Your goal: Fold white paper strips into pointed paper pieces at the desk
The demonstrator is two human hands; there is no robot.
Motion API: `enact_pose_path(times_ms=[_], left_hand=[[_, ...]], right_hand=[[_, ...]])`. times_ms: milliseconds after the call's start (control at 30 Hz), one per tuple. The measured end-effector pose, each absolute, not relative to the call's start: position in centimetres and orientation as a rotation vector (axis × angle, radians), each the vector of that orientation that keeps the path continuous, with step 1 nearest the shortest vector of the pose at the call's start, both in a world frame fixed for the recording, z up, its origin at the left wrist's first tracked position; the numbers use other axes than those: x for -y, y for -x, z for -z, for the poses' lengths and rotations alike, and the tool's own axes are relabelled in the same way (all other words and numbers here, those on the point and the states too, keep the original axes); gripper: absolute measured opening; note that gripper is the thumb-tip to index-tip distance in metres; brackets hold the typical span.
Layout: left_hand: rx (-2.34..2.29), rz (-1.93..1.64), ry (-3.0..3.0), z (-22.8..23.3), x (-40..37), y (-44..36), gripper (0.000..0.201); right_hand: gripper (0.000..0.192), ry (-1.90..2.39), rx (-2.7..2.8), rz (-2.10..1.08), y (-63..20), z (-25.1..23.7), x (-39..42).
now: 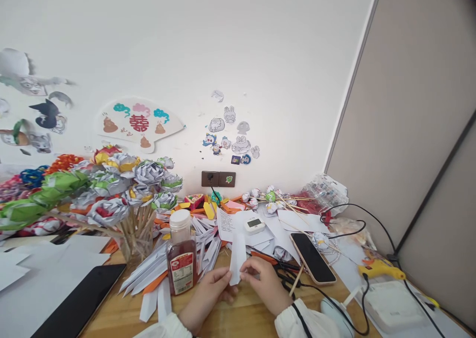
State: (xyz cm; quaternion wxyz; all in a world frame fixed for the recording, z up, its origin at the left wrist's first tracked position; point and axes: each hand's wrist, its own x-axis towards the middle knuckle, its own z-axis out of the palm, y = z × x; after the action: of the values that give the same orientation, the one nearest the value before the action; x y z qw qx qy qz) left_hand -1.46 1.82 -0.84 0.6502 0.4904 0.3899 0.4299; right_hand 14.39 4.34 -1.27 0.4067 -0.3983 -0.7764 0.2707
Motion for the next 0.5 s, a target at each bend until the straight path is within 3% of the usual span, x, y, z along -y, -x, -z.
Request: enact_pose_path(times_ms=[500], left_hand=[[-1.013, -0.986, -1.339, -0.2, -1.0, 0.6, 0.033]], right_hand=[[0.008, 1.029, 1.915, -0.740, -14.0, 1.2, -4.1]])
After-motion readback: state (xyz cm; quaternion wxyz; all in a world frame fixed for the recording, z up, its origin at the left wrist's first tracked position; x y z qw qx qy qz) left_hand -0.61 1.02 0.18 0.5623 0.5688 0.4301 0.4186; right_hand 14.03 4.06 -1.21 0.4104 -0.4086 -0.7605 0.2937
